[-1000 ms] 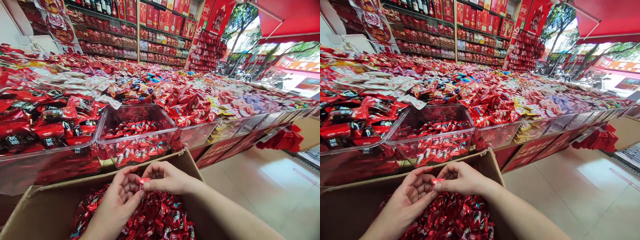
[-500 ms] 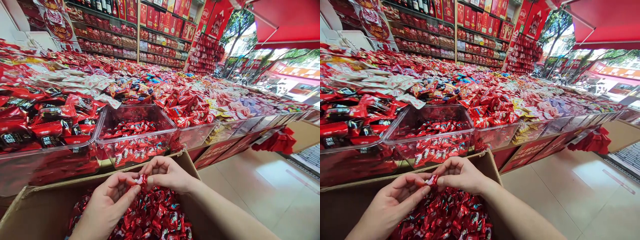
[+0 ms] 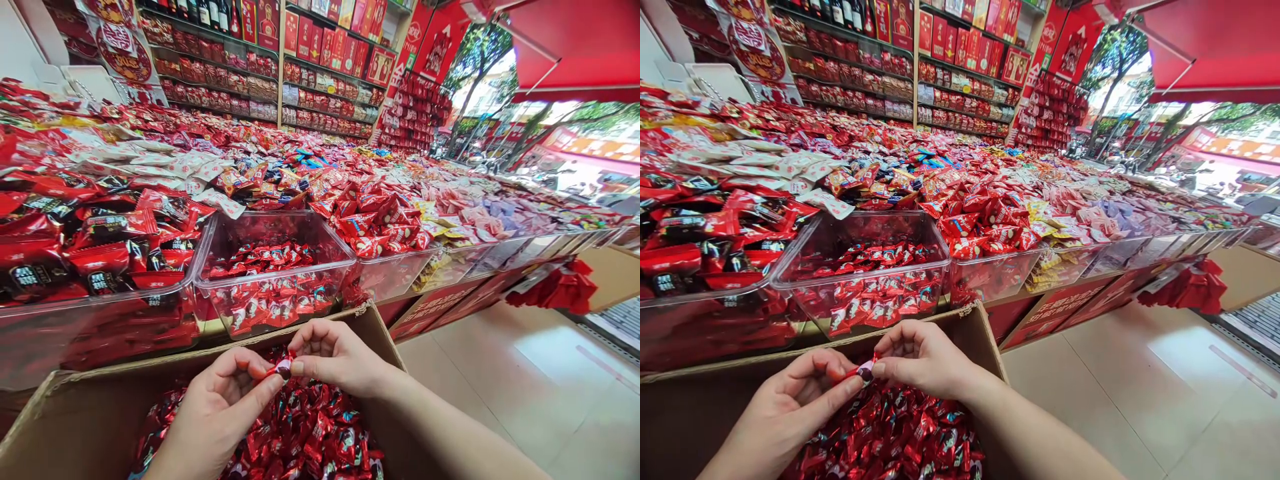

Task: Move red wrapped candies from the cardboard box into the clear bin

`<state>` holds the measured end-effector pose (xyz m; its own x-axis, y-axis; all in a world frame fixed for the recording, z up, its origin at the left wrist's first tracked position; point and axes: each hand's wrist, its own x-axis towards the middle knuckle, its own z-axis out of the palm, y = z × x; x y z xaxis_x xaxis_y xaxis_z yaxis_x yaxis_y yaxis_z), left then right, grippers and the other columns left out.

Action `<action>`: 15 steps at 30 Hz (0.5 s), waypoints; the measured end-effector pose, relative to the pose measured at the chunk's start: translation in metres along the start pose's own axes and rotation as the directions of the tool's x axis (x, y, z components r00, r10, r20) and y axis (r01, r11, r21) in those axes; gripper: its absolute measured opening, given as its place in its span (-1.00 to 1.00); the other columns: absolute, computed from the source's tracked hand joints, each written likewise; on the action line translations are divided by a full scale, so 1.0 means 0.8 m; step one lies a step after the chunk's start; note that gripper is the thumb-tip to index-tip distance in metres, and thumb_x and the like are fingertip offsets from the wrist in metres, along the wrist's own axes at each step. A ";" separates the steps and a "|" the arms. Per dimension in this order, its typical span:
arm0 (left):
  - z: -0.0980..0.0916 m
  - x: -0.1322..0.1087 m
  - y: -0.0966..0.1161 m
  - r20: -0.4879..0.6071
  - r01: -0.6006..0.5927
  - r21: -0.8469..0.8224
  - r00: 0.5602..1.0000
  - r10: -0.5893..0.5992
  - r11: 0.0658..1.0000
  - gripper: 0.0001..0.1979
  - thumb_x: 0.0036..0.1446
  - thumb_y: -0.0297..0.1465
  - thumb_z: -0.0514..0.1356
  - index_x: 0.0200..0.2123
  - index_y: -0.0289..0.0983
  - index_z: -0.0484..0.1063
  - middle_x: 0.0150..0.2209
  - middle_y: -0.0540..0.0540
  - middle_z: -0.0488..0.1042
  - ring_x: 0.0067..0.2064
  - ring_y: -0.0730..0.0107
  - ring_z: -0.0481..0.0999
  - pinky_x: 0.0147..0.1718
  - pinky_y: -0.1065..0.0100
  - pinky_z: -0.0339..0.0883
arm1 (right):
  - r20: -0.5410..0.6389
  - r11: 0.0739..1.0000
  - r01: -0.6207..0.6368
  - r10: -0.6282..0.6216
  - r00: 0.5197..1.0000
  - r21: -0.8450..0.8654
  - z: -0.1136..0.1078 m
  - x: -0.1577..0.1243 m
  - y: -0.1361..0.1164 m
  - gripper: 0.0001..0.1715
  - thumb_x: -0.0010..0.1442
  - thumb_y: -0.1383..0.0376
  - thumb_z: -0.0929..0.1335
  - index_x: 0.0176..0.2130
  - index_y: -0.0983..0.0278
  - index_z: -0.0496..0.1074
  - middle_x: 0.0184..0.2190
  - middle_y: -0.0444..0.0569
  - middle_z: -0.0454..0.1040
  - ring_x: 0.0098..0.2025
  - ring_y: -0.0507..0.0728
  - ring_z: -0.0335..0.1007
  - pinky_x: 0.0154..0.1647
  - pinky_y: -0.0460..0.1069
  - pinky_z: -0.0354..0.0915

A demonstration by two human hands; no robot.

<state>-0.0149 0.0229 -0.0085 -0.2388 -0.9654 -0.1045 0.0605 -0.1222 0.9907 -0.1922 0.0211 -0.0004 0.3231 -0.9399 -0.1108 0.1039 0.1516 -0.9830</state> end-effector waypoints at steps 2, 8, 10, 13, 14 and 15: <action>0.002 -0.002 0.003 -0.038 0.054 -0.033 0.998 -0.055 0.998 -0.77 -0.21 -0.27 0.34 -0.53 -0.21 0.36 -0.54 0.12 0.42 -0.45 0.53 0.39 -0.43 0.56 0.30 | -0.001 0.974 0.095 -0.097 0.995 -0.207 0.001 -0.009 -0.013 -0.82 -0.03 0.30 0.40 -0.38 0.35 0.36 -0.53 -0.15 0.37 -0.50 -0.07 0.26 -0.46 -0.13 0.21; 0.015 -0.014 -0.007 0.126 0.185 -0.047 0.976 -0.178 0.982 -0.76 0.00 -0.15 0.14 -0.42 -0.21 0.35 -0.52 0.05 0.46 -0.43 0.42 0.40 -0.38 0.40 0.27 | 0.132 0.413 0.490 -0.647 0.751 -0.768 0.003 -0.007 -0.137 -0.87 0.11 0.44 0.25 -0.35 0.35 0.39 -0.40 -0.13 0.40 -0.31 -0.05 0.29 -0.24 -0.11 0.21; 0.019 -0.017 -0.018 0.211 0.171 0.121 0.958 -0.193 0.978 -0.82 0.02 -0.22 0.13 -0.41 -0.21 0.35 -0.52 0.07 0.39 -0.43 0.43 0.35 -0.40 0.40 0.24 | 0.136 0.326 0.429 -0.642 0.755 -0.843 0.003 0.025 -0.174 -0.84 0.10 0.46 0.24 -0.34 0.41 0.41 -0.42 -0.13 0.38 -0.31 -0.05 0.29 -0.22 -0.09 0.19; 0.023 -0.019 -0.029 0.338 0.036 0.421 0.921 -0.194 0.906 -0.88 0.04 -0.32 0.06 -0.40 -0.23 0.34 -0.54 0.08 0.32 -0.46 0.44 0.29 -0.45 0.43 0.19 | 0.184 0.266 0.287 -0.353 0.917 -0.920 0.004 0.090 -0.195 -0.83 0.00 0.49 0.29 -0.34 0.50 0.44 -0.51 -0.15 0.37 -0.40 -0.07 0.28 -0.28 -0.08 0.19; 0.023 -0.020 -0.031 0.385 -0.032 0.504 0.903 -0.191 0.863 -0.87 0.04 -0.35 0.03 -0.41 -0.23 0.34 -0.53 0.07 0.34 -0.46 0.43 0.30 -0.45 0.43 0.19 | 0.195 0.247 0.246 -0.214 0.957 -0.937 0.006 0.110 -0.193 -0.82 -0.05 0.51 0.31 -0.36 0.50 0.46 -0.56 -0.18 0.37 -0.44 -0.09 0.27 -0.32 -0.09 0.19; 0.022 -0.020 -0.031 0.425 -0.093 0.566 0.885 -0.193 0.819 -0.86 0.04 -0.36 0.02 -0.41 -0.24 0.35 -0.51 0.04 0.38 -0.45 0.41 0.32 -0.43 0.42 0.21 | 0.203 0.230 0.219 -0.092 0.975 -0.948 0.009 0.127 -0.188 -0.83 -0.10 0.51 0.33 -0.40 0.51 0.47 -0.62 -0.22 0.36 -0.49 -0.10 0.26 -0.36 -0.10 0.18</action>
<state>-0.0299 0.0454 -0.0299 -0.6344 -0.7328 -0.2461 -0.4766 0.1201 0.8709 -0.1686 -0.0949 0.1375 0.4960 -0.8682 0.0126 -0.7972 -0.4610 -0.3898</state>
